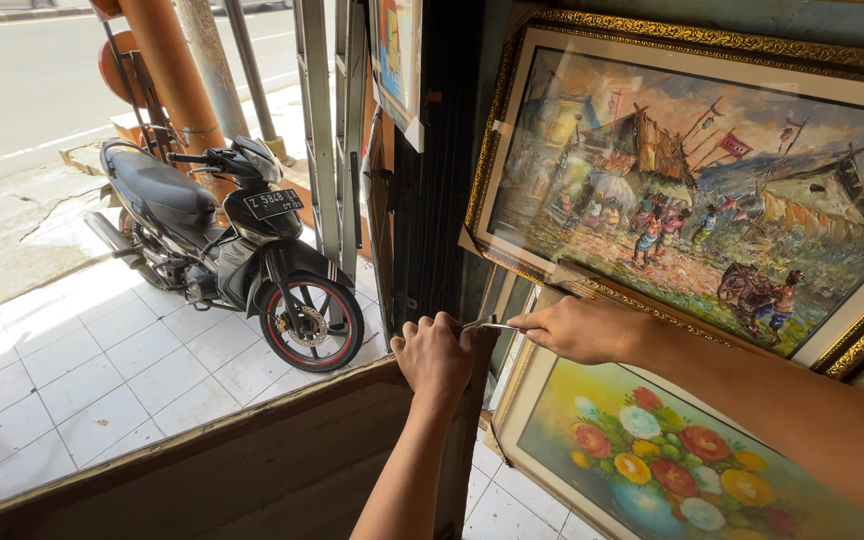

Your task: The person uses pliers to remove staples from the back of a large framed picture. They work along the edges of the frame, pulling out staples one by one to detach the backing material.

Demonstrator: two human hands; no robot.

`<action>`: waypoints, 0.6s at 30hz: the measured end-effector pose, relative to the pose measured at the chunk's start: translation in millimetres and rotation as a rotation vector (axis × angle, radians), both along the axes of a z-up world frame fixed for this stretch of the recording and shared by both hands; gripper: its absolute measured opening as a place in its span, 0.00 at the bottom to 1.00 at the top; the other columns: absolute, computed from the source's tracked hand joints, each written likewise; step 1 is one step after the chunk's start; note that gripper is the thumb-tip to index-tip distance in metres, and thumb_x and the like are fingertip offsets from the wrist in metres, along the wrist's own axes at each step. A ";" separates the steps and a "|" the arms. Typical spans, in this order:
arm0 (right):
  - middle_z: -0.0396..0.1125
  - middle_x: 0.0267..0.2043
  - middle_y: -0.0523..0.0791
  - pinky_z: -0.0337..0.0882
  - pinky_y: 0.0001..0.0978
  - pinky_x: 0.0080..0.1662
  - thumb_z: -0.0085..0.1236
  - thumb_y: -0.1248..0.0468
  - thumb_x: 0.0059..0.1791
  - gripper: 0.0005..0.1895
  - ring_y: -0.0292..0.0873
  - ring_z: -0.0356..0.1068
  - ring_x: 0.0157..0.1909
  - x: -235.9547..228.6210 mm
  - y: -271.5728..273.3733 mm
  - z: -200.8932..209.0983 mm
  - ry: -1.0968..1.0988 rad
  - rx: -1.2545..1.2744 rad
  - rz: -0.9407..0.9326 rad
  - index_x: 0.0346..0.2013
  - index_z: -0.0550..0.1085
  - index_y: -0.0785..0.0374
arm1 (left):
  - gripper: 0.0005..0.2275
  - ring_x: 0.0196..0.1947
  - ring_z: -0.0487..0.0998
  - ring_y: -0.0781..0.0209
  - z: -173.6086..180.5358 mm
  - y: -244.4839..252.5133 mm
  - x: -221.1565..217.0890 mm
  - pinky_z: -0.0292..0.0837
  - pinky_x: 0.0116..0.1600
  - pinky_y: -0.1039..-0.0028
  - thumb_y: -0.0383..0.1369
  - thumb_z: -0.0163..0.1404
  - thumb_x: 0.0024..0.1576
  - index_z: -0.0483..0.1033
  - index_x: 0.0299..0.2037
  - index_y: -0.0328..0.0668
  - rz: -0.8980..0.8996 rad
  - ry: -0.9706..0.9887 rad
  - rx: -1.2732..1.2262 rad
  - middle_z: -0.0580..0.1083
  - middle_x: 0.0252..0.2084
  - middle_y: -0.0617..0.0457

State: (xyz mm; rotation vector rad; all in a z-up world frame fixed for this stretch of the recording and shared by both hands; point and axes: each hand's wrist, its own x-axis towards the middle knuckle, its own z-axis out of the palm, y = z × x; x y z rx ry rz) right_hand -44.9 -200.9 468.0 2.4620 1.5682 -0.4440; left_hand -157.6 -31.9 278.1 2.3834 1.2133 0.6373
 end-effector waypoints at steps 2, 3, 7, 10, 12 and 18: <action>0.79 0.62 0.48 0.78 0.50 0.65 0.37 0.45 0.60 0.27 0.56 0.79 0.64 -4.6 1.8 1.7 -0.033 -0.017 -0.009 0.74 0.71 0.24 | 0.12 0.56 0.71 0.51 -1.6 -0.5 0.3 0.60 0.63 0.55 0.55 0.53 0.62 0.77 0.45 0.64 0.007 -0.007 0.014 0.75 0.46 0.56; 0.80 0.61 0.47 0.79 0.48 0.64 0.37 0.44 0.61 0.27 0.55 0.80 0.63 -6.5 2.6 2.5 -0.066 -0.035 -0.018 0.73 0.71 0.21 | 0.12 0.56 0.71 0.51 -2.6 -0.9 1.0 0.60 0.62 0.54 0.55 0.54 0.62 0.77 0.44 0.65 0.013 -0.014 0.026 0.74 0.45 0.57; 0.83 0.40 0.45 0.82 0.36 0.43 0.37 0.50 0.64 0.26 0.44 0.82 0.36 9.2 19.8 -64.2 -0.059 0.046 -0.092 0.73 0.75 0.29 | 0.12 0.55 0.70 0.51 -9.4 -2.3 4.3 0.60 0.61 0.54 0.54 0.54 0.61 0.75 0.43 0.64 0.016 -0.034 0.053 0.73 0.45 0.57; 0.76 0.30 0.49 0.81 0.42 0.33 0.31 0.53 0.66 0.28 0.49 0.79 0.29 19.6 25.9 -125.6 -0.229 0.036 0.044 0.80 0.67 0.44 | 0.12 0.55 0.70 0.50 -16.4 0.4 7.9 0.60 0.61 0.53 0.53 0.53 0.61 0.73 0.44 0.62 0.036 -0.064 0.104 0.72 0.45 0.56; 0.80 0.44 0.59 0.84 0.61 0.47 0.36 0.58 0.65 0.29 0.64 0.84 0.47 8.7 14.4 -127.5 -0.036 0.117 -0.026 0.84 0.59 0.43 | 0.14 0.53 0.70 0.52 -18.5 1.8 12.3 0.60 0.61 0.55 0.56 0.56 0.61 0.71 0.42 0.63 0.074 -0.063 0.151 0.70 0.43 0.58; 0.80 0.55 0.61 0.81 0.64 0.57 0.39 0.51 0.63 0.27 0.69 0.80 0.58 12.1 5.6 -92.5 0.162 0.242 -0.091 0.77 0.71 0.44 | 0.15 0.53 0.71 0.51 -18.8 4.7 8.9 0.61 0.61 0.55 0.56 0.56 0.63 0.74 0.43 0.61 0.055 -0.064 0.172 0.72 0.43 0.57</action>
